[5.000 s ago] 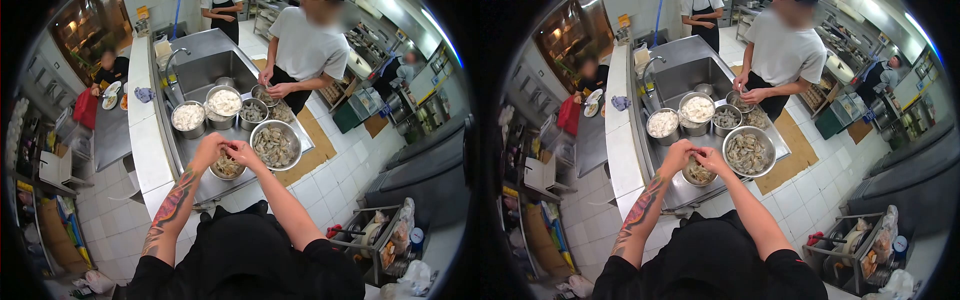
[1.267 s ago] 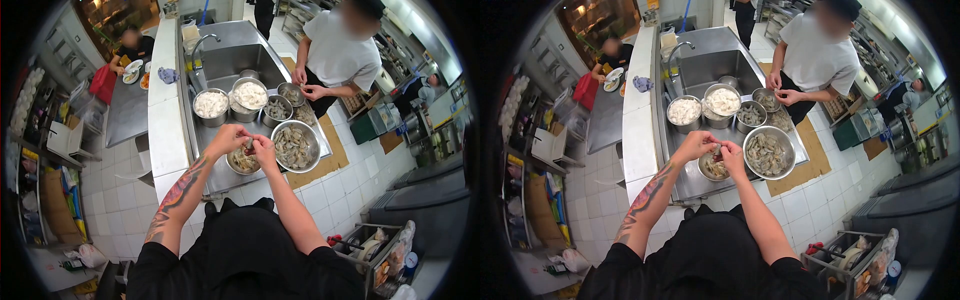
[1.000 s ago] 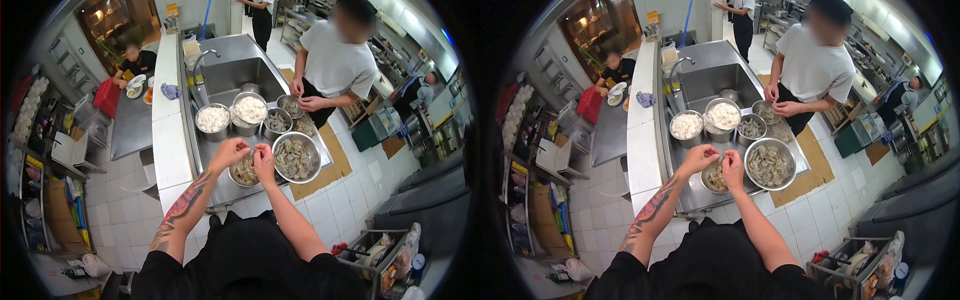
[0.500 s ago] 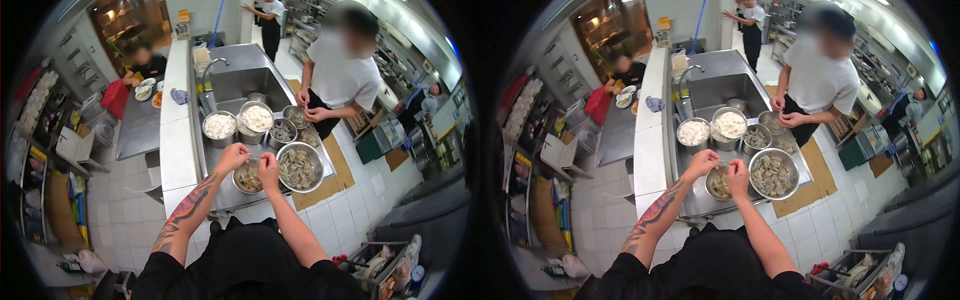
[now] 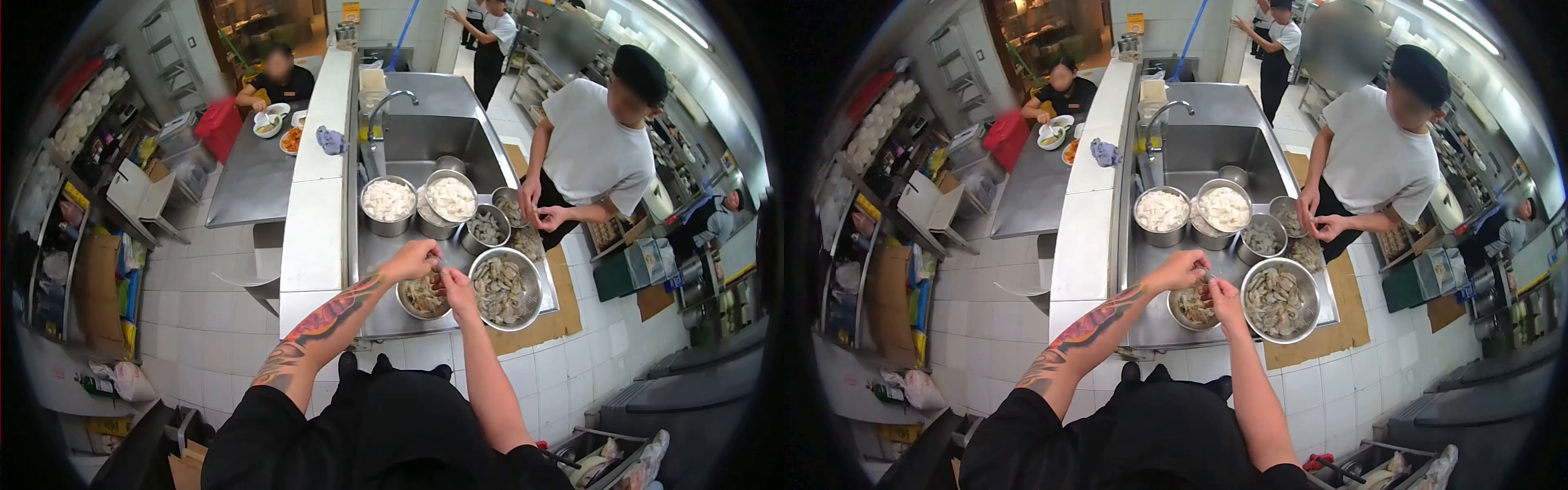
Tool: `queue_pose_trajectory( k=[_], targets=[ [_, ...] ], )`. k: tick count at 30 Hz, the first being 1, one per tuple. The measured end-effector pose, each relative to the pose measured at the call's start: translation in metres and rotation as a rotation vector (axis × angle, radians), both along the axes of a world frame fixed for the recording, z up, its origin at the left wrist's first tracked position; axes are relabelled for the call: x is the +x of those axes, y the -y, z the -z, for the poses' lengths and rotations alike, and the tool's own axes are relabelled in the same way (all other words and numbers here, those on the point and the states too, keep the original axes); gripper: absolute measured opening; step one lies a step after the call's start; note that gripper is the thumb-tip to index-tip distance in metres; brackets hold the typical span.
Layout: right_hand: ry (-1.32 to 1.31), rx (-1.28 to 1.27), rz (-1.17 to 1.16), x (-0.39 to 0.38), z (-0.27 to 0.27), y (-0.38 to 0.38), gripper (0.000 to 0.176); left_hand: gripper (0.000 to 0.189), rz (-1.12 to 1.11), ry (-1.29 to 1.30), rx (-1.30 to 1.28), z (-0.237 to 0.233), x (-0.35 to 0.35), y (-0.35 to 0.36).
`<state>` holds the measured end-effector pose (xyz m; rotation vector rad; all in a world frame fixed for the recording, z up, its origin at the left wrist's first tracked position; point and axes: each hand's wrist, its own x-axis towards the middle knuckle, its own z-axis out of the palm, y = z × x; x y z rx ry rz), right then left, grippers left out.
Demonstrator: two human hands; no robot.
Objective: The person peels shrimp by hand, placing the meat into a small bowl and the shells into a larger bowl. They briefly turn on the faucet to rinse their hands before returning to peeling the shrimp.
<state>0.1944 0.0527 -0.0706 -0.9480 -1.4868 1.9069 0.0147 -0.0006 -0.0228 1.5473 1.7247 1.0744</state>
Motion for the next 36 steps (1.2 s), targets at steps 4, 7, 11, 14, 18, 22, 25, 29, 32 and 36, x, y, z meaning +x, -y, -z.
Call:
queue_pose_trajectory(
  k=[4, 7, 11, 14, 18, 22, 25, 29, 32, 36],
  targets=[
    [-0.088, -0.076, -0.021, -0.005, -0.001, 0.010, 0.027, 0.017, -0.016, -0.028, 0.047, 0.000, -0.001, 0.001],
    [-0.082, -0.025, 0.000, -0.004, -0.002, 0.012, 0.027, 0.018, 0.013, -0.013, 0.009, -0.005, -0.005, 0.003],
    [-0.018, 0.153, 0.038, -0.006, -0.006, 0.017, 0.029, 0.020, 0.072, -0.008, -0.013, 0.001, -0.014, 0.004],
    [0.082, 0.284, 0.112, -0.004, -0.012, 0.020, 0.029, 0.021, 0.087, 0.057, -0.031, -0.009, -0.014, 0.007],
    [0.074, 0.552, 0.175, -0.001, -0.012, 0.020, 0.028, 0.019, 0.102, 0.133, -0.015, -0.014, -0.014, 0.006],
    [0.166, 0.576, 0.224, 0.006, -0.042, 0.034, 0.024, 0.016, -0.001, 0.230, -0.073, -0.010, -0.023, 0.000],
    [0.329, 0.946, 0.058, 0.013, -0.005, 0.019, 0.021, 0.015, -0.024, 0.318, -0.056, -0.006, -0.024, -0.002],
    [0.433, 1.019, 0.087, 0.016, 0.038, 0.006, 0.034, 0.023, 0.010, 0.123, -0.109, -0.027, -0.016, 0.004],
    [0.099, 0.272, 0.052, 0.007, -0.005, 0.016, 0.034, 0.025, 0.040, 0.003, -0.047, -0.020, -0.005, 0.010],
    [-0.268, -0.187, 0.060, 0.008, -0.006, 0.020, 0.026, 0.023, 0.123, -0.065, 0.040, -0.027, 0.011, 0.013]
  ],
)
